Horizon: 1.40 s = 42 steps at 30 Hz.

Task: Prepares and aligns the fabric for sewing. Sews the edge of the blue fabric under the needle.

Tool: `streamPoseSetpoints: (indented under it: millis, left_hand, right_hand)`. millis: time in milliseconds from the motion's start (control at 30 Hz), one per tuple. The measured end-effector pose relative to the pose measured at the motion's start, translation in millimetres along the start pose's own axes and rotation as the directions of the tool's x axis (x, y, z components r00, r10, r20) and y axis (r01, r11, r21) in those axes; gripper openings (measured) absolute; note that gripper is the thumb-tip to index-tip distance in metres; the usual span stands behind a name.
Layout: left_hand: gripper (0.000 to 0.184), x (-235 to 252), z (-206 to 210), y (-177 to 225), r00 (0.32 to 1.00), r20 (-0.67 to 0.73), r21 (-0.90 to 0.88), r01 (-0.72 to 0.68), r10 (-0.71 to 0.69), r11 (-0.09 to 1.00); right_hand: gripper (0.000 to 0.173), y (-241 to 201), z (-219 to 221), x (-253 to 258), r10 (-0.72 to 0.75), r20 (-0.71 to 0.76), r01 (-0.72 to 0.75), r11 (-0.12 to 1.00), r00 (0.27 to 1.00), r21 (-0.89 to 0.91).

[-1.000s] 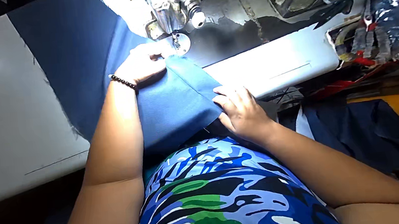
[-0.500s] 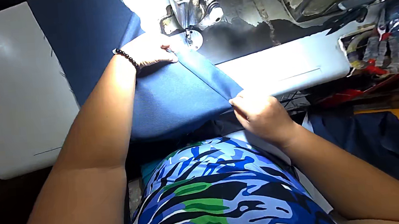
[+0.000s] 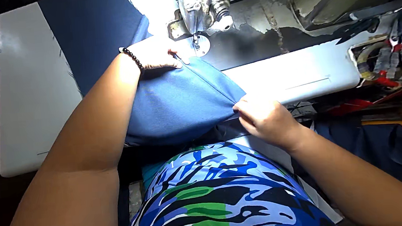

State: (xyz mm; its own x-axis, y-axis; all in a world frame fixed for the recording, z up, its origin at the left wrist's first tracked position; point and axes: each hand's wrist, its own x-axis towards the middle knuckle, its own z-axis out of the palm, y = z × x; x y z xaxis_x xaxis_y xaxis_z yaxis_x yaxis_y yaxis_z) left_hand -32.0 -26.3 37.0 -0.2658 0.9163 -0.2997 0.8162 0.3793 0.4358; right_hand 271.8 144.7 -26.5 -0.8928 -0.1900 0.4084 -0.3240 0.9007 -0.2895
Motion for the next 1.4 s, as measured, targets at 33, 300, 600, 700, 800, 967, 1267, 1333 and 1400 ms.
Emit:
streamPoseSetpoints:
  millis: [33,300,600,700,800,967,1267,1333,1400]
  left_hand:
    - [0.018,-3.7,-1.9,1.4,1.000,-0.001,0.006,-0.006,0.006,1.000]
    - [0.015,-44.3,-44.7,30.5,0.989,0.041,0.141,-0.144,0.139,0.979]
    - [0.027,3.5,-18.4,39.3,0.985,0.165,0.234,0.016,-0.056,0.972]
    - [0.024,15.8,-10.9,44.0,0.975,0.162,0.306,0.096,-0.151,0.947]
    - [0.024,22.6,-6.3,54.0,0.952,0.184,0.376,0.163,-0.246,0.912]
    - [0.020,28.2,2.4,61.9,0.951,0.142,0.486,0.175,-0.275,0.856]
    - [0.033,-5.8,42.3,84.3,0.865,-0.410,0.273,0.420,-0.290,0.865]
    - [0.018,-13.1,55.6,80.9,0.818,-0.510,0.226,0.425,-0.265,0.877]
    - [0.011,-19.0,70.8,73.6,0.778,-0.594,0.214,0.399,-0.205,0.892]
  right_hand:
    - [0.020,-2.9,-3.1,-0.1,0.001,0.008,-0.001,1.000,1.000,0.001]
    - [0.023,-34.3,7.9,-20.9,0.253,0.235,-0.318,0.366,0.938,0.875]
    - [0.032,-44.8,39.1,-21.8,0.236,0.653,-0.516,-0.447,0.720,0.731]
    - [0.030,-42.4,38.9,-22.5,0.264,0.677,-0.537,-0.443,0.687,0.718]
    - [0.031,-41.5,38.6,-21.8,0.273,0.687,-0.543,-0.449,0.673,0.710]
    - [0.030,-37.9,39.8,-20.8,0.241,0.706,-0.549,-0.482,0.666,0.683]
    - [0.030,-31.3,43.3,-19.7,0.195,0.724,-0.565,-0.506,0.661,0.652]
    - [0.030,-29.6,45.1,-20.7,0.187,0.713,-0.561,-0.498,0.675,0.661]
    - [0.029,-27.3,46.6,-21.6,0.177,0.702,-0.555,-0.492,0.690,0.670]
